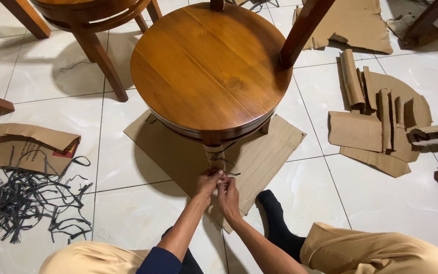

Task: Wrapping a plastic tie around a chair leg to secure it for packaging

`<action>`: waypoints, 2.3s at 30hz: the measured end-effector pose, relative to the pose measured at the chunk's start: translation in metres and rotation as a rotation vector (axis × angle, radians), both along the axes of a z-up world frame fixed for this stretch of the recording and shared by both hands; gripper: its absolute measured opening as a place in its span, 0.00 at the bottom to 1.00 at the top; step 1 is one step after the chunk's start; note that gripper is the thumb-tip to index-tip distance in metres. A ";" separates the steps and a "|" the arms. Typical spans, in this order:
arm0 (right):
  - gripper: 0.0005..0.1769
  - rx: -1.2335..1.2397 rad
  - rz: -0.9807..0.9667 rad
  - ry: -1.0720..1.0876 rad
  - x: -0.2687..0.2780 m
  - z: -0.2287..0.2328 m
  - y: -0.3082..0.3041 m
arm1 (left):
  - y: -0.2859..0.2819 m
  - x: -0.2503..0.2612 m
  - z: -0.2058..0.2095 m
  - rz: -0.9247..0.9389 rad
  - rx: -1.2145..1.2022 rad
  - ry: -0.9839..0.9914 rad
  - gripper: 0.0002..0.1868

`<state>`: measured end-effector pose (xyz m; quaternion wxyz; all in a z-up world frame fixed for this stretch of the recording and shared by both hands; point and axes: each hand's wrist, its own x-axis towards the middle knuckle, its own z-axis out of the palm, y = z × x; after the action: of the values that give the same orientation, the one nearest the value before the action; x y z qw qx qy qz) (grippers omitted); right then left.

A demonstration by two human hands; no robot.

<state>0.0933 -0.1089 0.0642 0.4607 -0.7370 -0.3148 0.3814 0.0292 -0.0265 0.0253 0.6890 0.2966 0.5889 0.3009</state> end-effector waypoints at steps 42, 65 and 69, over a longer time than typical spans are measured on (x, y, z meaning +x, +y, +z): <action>0.16 0.234 -0.186 0.024 0.029 0.040 0.023 | -0.014 0.004 -0.003 0.006 0.308 -0.035 0.08; 0.09 -0.022 -0.129 0.749 0.028 -0.002 0.029 | 0.013 0.007 -0.033 0.093 -0.137 0.010 0.10; 0.05 -0.012 -0.155 0.856 0.028 0.016 0.028 | 0.012 0.004 -0.027 0.072 -0.144 0.046 0.08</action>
<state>0.1211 -0.0811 0.0804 0.5726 -0.5366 -0.0367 0.6188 0.0329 -0.0148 -0.0019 0.6834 0.2317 0.6351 0.2756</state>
